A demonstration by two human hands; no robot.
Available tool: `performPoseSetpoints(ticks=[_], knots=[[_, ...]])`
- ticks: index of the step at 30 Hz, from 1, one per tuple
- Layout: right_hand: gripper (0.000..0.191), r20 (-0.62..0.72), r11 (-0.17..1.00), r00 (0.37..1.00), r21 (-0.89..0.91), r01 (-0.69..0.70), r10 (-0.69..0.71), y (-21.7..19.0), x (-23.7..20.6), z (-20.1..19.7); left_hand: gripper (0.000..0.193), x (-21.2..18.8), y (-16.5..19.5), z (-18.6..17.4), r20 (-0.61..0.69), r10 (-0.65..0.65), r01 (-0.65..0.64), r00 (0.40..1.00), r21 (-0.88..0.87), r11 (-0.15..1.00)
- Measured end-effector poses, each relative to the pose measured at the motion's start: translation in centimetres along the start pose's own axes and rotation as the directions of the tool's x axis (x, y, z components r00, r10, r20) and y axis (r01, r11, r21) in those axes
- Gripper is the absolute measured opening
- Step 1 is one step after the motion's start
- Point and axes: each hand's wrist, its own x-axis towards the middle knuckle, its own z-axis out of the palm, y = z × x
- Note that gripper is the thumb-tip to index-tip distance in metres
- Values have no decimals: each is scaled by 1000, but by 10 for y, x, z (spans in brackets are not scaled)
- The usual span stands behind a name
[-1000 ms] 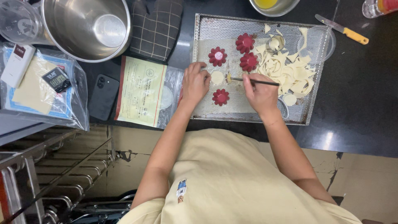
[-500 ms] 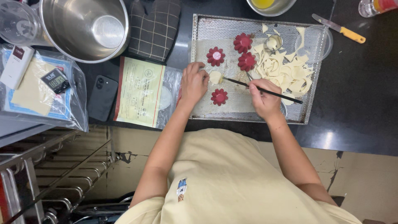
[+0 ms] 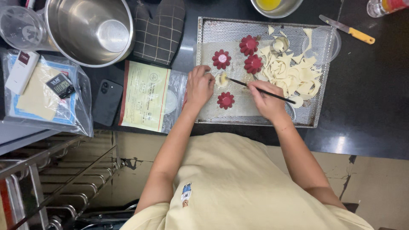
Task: The person assembles small pastries by placing circular dough pieces into red flower-shaped molds, brushing them with a liquid, and pressing them into shape. The person handles dough, molds, and a brush, arranging the finished pieces on a perforated tray.
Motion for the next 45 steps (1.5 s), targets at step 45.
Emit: performPoseSetpoints(ticks=[45], knots=[[55, 147, 985, 986, -145, 96, -75, 19, 49, 67, 22, 7, -29, 21, 403, -311, 507, 861, -734, 452]])
